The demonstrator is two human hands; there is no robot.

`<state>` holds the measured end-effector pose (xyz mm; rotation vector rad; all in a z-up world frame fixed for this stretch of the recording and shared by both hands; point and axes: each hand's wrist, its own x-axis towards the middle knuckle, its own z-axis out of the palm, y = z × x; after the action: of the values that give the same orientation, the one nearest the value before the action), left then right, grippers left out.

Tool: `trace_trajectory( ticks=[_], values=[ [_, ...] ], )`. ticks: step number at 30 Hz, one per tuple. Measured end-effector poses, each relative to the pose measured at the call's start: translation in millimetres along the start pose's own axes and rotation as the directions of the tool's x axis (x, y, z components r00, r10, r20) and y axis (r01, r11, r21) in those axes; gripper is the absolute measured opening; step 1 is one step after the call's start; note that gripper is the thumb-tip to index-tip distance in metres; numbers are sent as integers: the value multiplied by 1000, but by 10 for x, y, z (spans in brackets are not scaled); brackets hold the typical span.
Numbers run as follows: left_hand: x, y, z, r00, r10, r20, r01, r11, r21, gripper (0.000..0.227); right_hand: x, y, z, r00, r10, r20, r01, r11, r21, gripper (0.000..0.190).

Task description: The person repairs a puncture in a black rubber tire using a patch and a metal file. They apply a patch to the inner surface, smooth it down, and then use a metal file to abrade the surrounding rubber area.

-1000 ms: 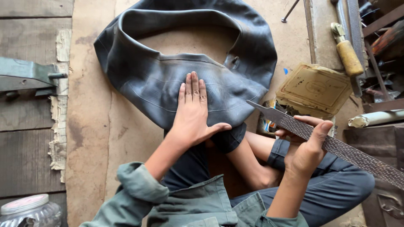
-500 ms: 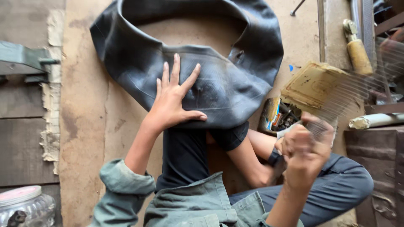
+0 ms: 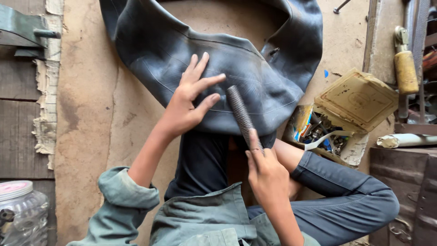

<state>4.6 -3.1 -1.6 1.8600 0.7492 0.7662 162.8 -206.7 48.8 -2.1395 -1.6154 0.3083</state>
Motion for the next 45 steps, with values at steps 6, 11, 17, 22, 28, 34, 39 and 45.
trace_trajectory(
  ticks=[6,11,17,22,28,34,39,45],
  values=[
    [53,32,83,998,-17,53,3,966,260,47,-84,8,-29,990,103,95,-98,994,-54,58],
    [118,-38,53,987,-57,150,18,969,245,60,-188,33,26,975,-50,-218,85,985,153,55],
    [167,-64,19,976,-72,205,31,980,194,73,-54,-83,-33,988,131,87,-138,987,83,58],
    [158,-37,-17,975,-90,201,57,985,164,90,-83,-108,-74,971,-49,-234,58,998,32,64],
    [250,-58,-55,964,-124,234,91,985,147,92,7,-5,-90,997,78,28,-75,994,-83,71],
    [218,-98,-59,968,-89,233,53,986,156,91,101,4,-48,997,45,69,-39,996,-82,64],
    [188,23,-106,985,-50,163,15,977,211,73,9,8,-231,978,139,156,-122,986,-115,67],
    [227,133,-100,920,285,268,-386,772,506,63,-137,147,-351,984,165,-63,-151,973,177,70]
  ],
)
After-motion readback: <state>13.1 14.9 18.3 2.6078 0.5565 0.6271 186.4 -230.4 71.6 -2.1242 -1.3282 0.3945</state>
